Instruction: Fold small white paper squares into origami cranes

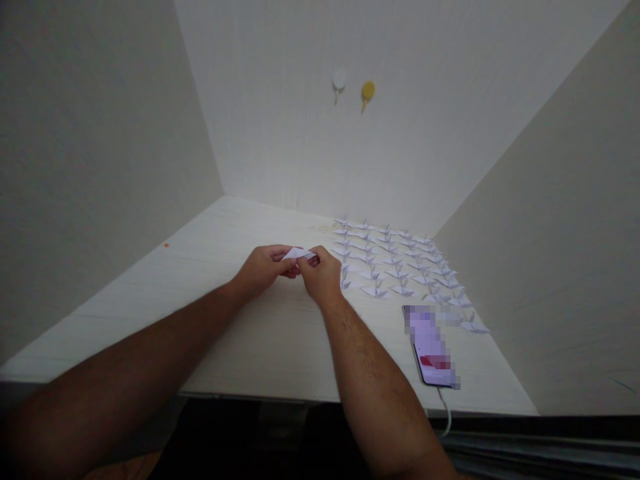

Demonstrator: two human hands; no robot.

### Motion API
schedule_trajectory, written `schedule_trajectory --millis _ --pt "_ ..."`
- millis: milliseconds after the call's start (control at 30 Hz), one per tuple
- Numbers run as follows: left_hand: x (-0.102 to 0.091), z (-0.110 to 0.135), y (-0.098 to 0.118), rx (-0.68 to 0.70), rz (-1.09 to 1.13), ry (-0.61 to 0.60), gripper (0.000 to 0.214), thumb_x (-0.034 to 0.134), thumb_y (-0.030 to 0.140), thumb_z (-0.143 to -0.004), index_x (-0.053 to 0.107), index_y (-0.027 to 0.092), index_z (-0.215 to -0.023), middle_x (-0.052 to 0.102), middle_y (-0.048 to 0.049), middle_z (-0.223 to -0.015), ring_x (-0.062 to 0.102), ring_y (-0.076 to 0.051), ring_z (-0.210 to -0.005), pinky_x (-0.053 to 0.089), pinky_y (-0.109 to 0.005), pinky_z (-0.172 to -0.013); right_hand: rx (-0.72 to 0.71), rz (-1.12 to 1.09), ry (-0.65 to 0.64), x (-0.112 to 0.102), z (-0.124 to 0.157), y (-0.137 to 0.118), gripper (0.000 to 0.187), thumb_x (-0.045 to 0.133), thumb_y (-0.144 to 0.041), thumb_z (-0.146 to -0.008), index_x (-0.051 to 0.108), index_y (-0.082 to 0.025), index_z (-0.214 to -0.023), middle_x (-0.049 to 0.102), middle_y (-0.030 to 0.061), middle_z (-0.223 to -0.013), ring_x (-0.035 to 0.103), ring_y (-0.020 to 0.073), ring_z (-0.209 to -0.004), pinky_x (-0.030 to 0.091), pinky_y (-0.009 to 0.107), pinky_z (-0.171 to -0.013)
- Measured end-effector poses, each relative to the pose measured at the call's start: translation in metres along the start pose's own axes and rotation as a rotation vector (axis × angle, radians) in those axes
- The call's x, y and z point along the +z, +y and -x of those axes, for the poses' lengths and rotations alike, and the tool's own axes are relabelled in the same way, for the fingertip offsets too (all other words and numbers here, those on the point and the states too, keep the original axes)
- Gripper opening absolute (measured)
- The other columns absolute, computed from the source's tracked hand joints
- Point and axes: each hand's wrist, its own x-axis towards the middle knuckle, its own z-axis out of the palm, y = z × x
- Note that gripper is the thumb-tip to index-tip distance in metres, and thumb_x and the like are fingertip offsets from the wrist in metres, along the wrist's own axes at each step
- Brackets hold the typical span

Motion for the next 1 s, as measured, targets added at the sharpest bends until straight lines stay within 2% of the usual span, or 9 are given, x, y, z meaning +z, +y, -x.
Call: schedule_trajectory --millis 167,400,533,700,1000 --pt "-0.0021 -0.0002 0.0025 -0.022 0.022 0.008 0.028 0.073 0.025 -0.067 0.071 0.011 -0.091 0.071 -0.0063 -0.069 0.066 -0.016 -0.061 0.056 -0.030 -0.062 0.080 -0.157 -0.020 0.0001 -0.0021 0.0004 0.013 0.068 -0.030 -0.068 0.061 -0.019 -0.070 0.056 -0.0047 -0.056 0.052 0.0119 -0.052 0.040 0.023 -0.051" --pt "-0.0057 -0.0025 0.0007 -0.022 0.029 -0.004 0.018 0.073 0.025 -0.066 0.069 0.012 -0.077 0.065 -0.0029 -0.058 0.058 -0.012 -0.052 0.046 -0.024 -0.054 0.041 -0.249 0.006 -0.0009 -0.0039 0.0020 0.012 0.066 -0.028 -0.070 0.066 -0.018 -0.077 0.061 -0.0029 -0.059 0.055 0.0116 -0.052 0.042 0.023 -0.050" --pt "-0.0068 -0.0040 -0.0021 0.000 0.035 -0.018 0.022 0.071 0.034 -0.071 0.066 0.013 -0.073 0.060 -0.0012 -0.055 0.052 -0.010 -0.050 0.040 -0.023 -0.051 0.021 -0.229 0.014 -0.0003 -0.0036 0.0029 0.015 0.065 -0.029 -0.071 0.068 -0.017 -0.077 0.063 -0.0021 -0.058 0.054 0.0109 -0.051 0.043 0.022 -0.051" --pt "-0.0069 -0.0045 -0.0015 0.012 -0.012 0.007 0.024 0.070 0.037 -0.071 0.065 0.013 -0.069 0.054 0.0013 -0.050 0.044 -0.008 -0.046 0.032 -0.023 -0.047 -0.030 -0.170 0.032 0.0002 -0.0023 0.0046 0.016 0.064 -0.028 -0.072 0.073 -0.017 -0.080 0.066 0.0002 -0.063 0.058 0.0124 -0.056 0.046 0.024 -0.055" --pt "-0.0062 -0.0050 -0.0019 0.012 0.000 0.036 0.025 0.071 0.038 -0.071 0.063 0.014 -0.067 0.051 0.0025 -0.048 0.040 -0.008 -0.045 0.029 -0.023 -0.047 -0.123 -0.132 0.012 -0.0027 -0.0024 0.0086 0.023 0.060 -0.026 -0.079 0.076 -0.018 -0.093 0.069 0.0018 -0.069 0.061 0.0129 -0.059 0.050 0.026 -0.060"
